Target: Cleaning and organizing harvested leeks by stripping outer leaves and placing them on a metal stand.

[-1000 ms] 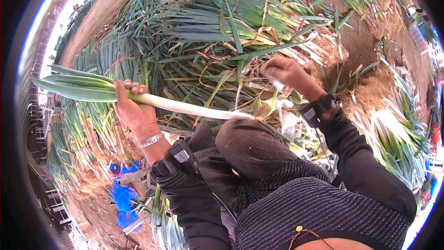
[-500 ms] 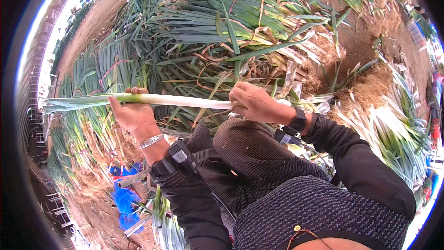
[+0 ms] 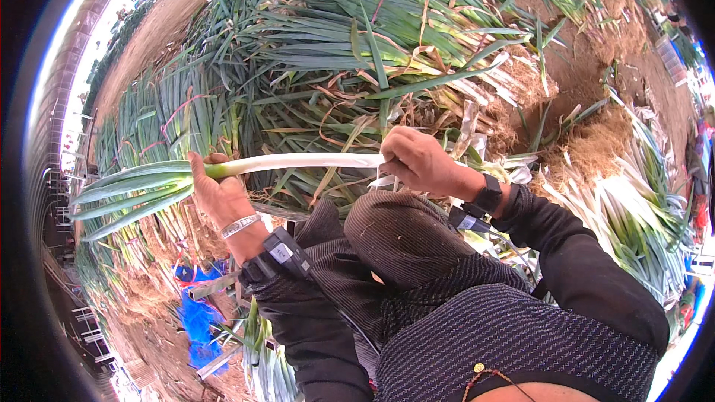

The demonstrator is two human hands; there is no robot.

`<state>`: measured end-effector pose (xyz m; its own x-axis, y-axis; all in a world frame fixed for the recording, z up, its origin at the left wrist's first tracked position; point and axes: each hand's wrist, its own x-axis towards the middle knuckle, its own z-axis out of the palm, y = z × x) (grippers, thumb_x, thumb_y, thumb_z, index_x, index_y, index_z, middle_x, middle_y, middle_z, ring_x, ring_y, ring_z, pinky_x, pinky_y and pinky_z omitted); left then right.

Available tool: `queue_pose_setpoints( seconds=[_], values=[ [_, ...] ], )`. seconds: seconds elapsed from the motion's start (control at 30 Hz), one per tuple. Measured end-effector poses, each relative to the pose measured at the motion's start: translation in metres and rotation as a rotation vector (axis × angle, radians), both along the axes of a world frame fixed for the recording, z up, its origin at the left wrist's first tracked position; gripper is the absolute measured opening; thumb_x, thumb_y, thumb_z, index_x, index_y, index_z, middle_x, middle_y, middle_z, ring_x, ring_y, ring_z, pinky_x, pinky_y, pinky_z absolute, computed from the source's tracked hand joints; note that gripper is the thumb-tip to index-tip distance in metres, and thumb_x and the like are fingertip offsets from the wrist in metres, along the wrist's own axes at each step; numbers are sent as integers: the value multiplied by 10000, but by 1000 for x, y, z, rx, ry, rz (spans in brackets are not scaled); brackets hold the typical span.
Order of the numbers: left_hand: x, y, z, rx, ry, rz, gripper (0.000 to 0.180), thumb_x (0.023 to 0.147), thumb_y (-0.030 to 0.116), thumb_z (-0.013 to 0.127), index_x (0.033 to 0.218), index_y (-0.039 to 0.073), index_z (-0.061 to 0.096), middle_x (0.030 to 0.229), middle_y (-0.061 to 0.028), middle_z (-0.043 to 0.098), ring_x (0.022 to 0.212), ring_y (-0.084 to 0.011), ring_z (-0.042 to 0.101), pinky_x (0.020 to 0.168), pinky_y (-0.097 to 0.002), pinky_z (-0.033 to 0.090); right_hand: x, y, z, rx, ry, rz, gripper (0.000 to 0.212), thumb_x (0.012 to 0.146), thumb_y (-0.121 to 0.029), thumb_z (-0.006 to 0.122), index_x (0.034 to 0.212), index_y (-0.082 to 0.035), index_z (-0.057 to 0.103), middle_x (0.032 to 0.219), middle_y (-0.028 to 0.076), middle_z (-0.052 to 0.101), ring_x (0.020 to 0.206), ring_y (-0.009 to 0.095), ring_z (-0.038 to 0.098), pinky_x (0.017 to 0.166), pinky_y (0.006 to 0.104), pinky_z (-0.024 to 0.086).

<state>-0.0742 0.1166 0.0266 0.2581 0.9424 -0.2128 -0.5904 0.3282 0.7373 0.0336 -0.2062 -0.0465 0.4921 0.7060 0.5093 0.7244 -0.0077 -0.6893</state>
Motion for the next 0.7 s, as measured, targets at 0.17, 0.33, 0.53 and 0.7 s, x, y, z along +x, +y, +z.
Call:
queue_pose_setpoints(
  seconds=[0.17, 0.33, 0.53, 0.7],
  values=[
    [-11, 29, -12, -19, 47, 82, 318, 824, 82, 768, 1042, 96, 537, 818, -27, 510, 656, -145, 488, 548, -236, 476, 9, -2, 14, 169, 653, -37, 206, 879, -75, 707, 888, -52, 502, 807, -8, 518, 758, 81, 548, 639, 280, 465],
    [-6, 15, -5, 5, 32, 101, 314, 829, 90, 763, 1023, 84, 516, 787, -20, 489, 640, -149, 487, 548, -245, 466, 53, -31, 24, 575, 1236, -21, 121, 961, -126, 599, 1044, -52, 551, 916, 35, 603, 812, 139, 616, 751, 301, 529],
    [-10, 18, 3, 23, -28, 96, 330, 839, 55, 743, 1067, 114, 512, 810, -15, 490, 655, -139, 471, 545, -241, 454, 53, -27, 17, -126, 257, -197, 465, 825, -157, 718, 1258, -65, 574, 1112, 158, 598, 980, 269, 633, 881, 385, 506],
    [-7, 11, 7, 27, -19, 71, 321, 852, 77, 736, 1054, 91, 487, 775, -17, 459, 646, -137, 468, 543, -239, 446, 30, -16, 21, -272, 112, 158, 304, 774, -119, 751, 1038, -39, 622, 993, 83, 623, 922, 258, 623, 814, 358, 501]
  ],
)
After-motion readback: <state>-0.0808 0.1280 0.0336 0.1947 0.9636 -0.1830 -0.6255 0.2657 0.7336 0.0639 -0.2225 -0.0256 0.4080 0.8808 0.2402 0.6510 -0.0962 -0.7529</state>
